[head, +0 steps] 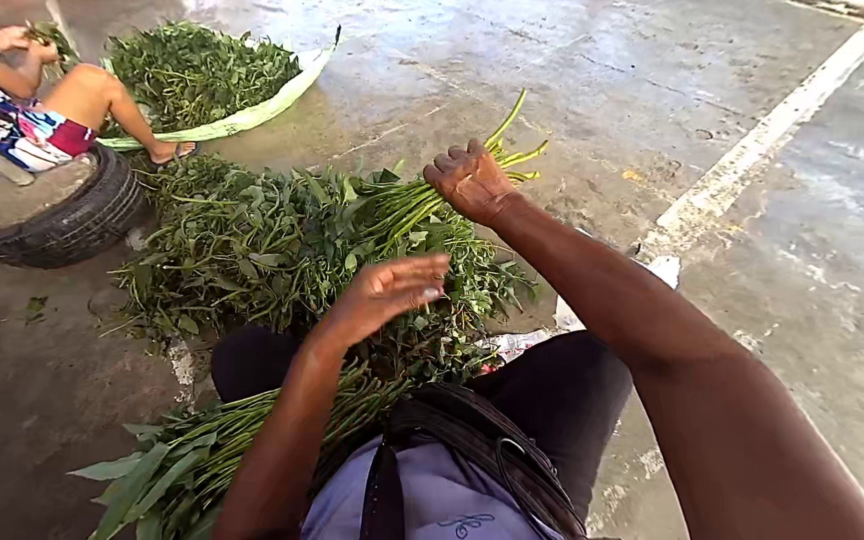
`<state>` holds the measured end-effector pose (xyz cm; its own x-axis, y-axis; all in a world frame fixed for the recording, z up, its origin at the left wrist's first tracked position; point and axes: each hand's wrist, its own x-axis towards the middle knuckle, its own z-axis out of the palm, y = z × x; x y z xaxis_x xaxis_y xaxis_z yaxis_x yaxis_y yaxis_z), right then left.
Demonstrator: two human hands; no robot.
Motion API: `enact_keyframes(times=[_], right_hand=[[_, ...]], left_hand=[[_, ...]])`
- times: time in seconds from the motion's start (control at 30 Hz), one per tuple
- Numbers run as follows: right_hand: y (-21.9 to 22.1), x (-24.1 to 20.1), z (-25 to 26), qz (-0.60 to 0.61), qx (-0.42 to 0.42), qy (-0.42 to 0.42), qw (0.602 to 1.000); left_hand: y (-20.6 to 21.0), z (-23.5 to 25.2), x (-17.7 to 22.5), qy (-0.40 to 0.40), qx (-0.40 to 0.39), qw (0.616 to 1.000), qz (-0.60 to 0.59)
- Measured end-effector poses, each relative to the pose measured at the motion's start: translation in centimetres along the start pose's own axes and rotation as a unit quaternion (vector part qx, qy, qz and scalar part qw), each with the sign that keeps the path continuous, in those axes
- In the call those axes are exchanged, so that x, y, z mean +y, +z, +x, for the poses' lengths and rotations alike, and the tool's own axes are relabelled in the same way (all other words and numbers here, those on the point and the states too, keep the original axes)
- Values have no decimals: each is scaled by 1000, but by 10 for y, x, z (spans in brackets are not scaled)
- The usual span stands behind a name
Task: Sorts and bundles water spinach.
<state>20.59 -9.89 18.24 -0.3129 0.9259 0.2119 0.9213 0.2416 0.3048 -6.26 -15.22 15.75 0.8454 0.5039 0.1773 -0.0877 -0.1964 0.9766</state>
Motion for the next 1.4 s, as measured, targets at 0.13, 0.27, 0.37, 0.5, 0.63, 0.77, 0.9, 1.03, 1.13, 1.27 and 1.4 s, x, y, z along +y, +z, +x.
enact_keyframes(times=[0.13,0.27,0.37,0.5,0.63,0.77,0.9,1.03,1.13,1.27,1.4], right_hand=[[-35,-26,11,-12,91,-224,970],[-67,-53,25,5,197,-371,907],[-75,-57,36,-2,227,-407,885],[-71,-62,50,13,253,-422,871],[-65,-64,58,28,278,-399,873],[-47,-92,59,47,315,-281,905],[-12,-181,45,139,295,-118,938],[34,-267,5,259,203,-90,940],[57,-293,-24,294,90,-150,940],[70,-294,-30,323,54,-199,924],[73,-293,-26,348,23,-214,912]], left_hand=[[-80,44,7,26,49,988,143],[-96,32,-9,-40,-86,994,-50],[-82,19,-26,-34,-182,954,-235],[-72,11,-37,5,-178,948,-263],[-94,-8,-3,-106,-123,976,-144],[-123,-21,62,-271,-69,956,92],[-184,-37,64,-308,-157,773,531],[-157,-83,26,-375,-221,619,653],[-92,-97,23,-523,-240,601,554],[-105,-128,13,-482,-213,707,472],[-123,-162,24,-435,-141,729,510]])
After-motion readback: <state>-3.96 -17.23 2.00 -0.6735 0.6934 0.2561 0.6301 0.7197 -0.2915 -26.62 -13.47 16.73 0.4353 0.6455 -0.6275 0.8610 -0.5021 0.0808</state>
